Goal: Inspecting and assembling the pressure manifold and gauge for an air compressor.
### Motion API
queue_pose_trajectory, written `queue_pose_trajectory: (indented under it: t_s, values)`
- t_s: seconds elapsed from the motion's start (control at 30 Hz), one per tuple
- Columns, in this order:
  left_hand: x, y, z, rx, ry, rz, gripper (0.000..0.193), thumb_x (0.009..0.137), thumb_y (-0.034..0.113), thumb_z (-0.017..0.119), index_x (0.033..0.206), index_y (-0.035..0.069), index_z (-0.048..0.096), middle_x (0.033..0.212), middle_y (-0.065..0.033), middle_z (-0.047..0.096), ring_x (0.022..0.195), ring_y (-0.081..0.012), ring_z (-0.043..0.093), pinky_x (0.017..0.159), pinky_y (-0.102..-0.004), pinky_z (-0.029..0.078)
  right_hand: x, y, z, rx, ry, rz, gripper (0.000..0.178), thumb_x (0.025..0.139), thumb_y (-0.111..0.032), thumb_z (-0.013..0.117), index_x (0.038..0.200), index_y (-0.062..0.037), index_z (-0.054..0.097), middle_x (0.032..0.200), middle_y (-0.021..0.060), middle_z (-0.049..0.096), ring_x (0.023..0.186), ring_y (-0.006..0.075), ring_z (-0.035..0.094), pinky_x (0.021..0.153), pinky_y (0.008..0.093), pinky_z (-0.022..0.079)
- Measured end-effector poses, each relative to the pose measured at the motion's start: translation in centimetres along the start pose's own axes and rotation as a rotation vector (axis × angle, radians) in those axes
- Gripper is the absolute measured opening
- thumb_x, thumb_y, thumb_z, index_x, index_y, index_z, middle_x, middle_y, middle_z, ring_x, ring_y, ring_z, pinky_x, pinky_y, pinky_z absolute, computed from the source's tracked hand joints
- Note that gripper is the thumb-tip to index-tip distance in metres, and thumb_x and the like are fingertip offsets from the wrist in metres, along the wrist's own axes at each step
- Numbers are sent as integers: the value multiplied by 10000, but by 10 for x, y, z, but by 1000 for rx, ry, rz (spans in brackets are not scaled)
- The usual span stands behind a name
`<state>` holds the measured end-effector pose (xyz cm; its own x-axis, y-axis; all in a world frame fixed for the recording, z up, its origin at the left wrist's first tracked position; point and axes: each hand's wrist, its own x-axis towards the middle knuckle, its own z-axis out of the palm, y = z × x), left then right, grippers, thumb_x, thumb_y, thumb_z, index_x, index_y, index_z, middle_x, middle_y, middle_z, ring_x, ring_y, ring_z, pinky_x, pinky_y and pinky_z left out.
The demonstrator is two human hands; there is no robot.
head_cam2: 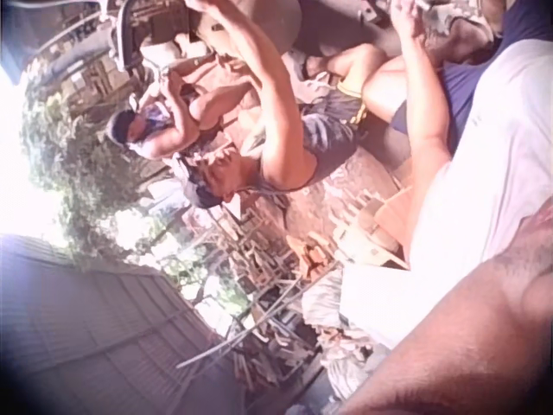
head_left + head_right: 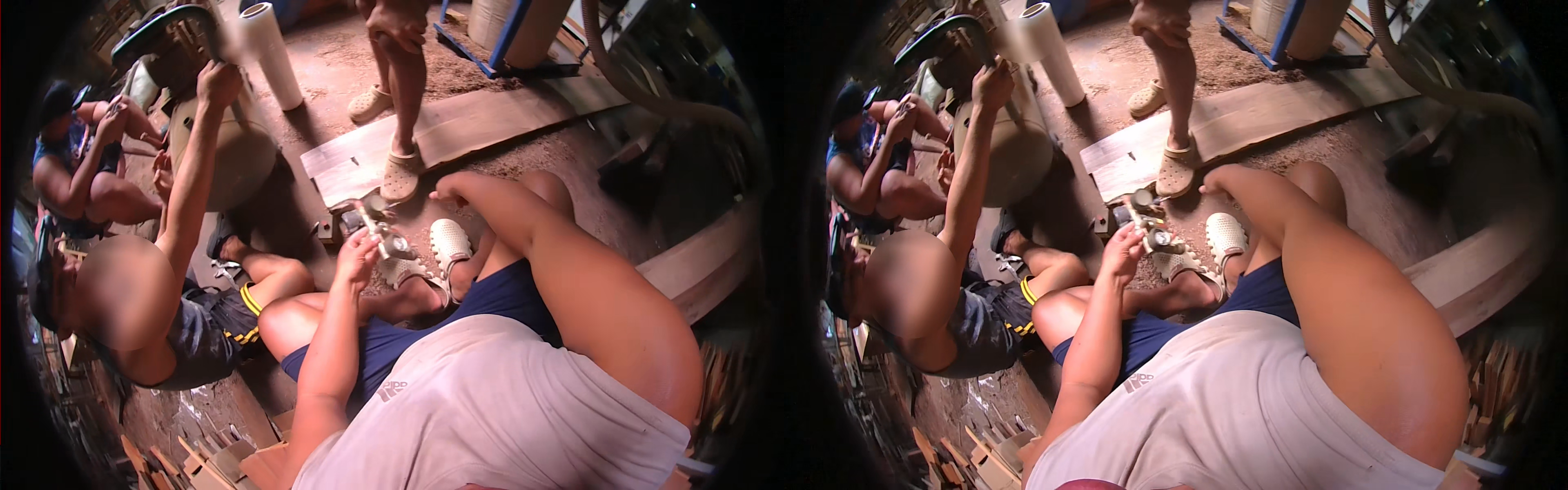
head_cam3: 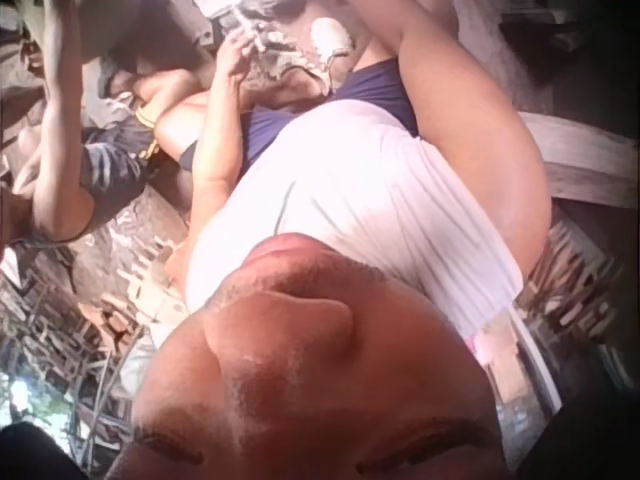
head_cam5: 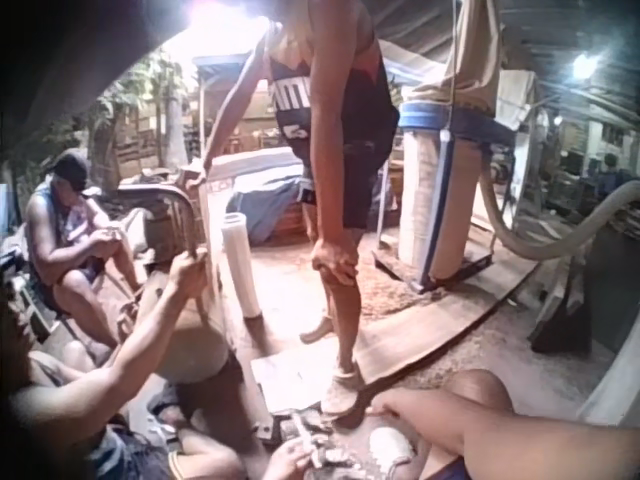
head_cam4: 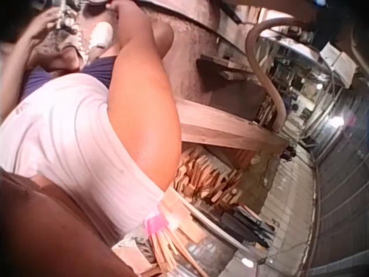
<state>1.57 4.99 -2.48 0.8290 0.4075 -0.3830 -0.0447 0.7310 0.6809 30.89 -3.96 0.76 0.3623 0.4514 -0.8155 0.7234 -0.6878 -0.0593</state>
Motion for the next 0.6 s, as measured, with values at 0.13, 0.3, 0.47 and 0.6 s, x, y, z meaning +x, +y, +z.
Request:
queue_pose_trajectory:
  t_s: [0.13, 0.3, 0.47, 0.6]
  values:
    - [7, -19, -9, 280, 6, 34, 282, 849, 48, 618, 1127, 18, 584, 846, -49, 673, 705, -127, 639, 619, -211, 478, 16, -16, 27, -18, -107, -193, 643, 977, -545, 296, 891, -11, 644, 801, 131, 676, 615, 240, 634, 586, 399, 540]
    - [-6, -23, 10, 103, -10, -58, 287, 889, 73, 628, 1172, 42, 588, 934, -24, 649, 798, -84, 616, 694, -196, 520, -27, -50, 30, 211, -500, -395, 337, 941, -275, 445, 1124, -18, 565, 1051, 134, 646, 860, 234, 644, 664, 385, 558]
    - [-24, 13, 12, -15, -78, 4, 314, 913, 176, 622, 1202, 63, 567, 978, 2, 639, 851, -62, 603, 736, -191, 504, -104, -89, -5, 78, -242, -592, 398, 930, -282, 507, 1149, 49, 529, 967, 132, 625, 813, 199, 623, 691, 343, 542]
    - [-24, 25, 4, -163, -166, 120, 420, 918, 250, 612, 1274, 60, 498, 1145, -41, 625, 954, -94, 602, 734, -183, 498, -94, -82, -19, 493, -287, -726, 338, 949, -251, 548, 1173, 2, 556, 989, 88, 627, 882, 171, 608, 719, 332, 531]
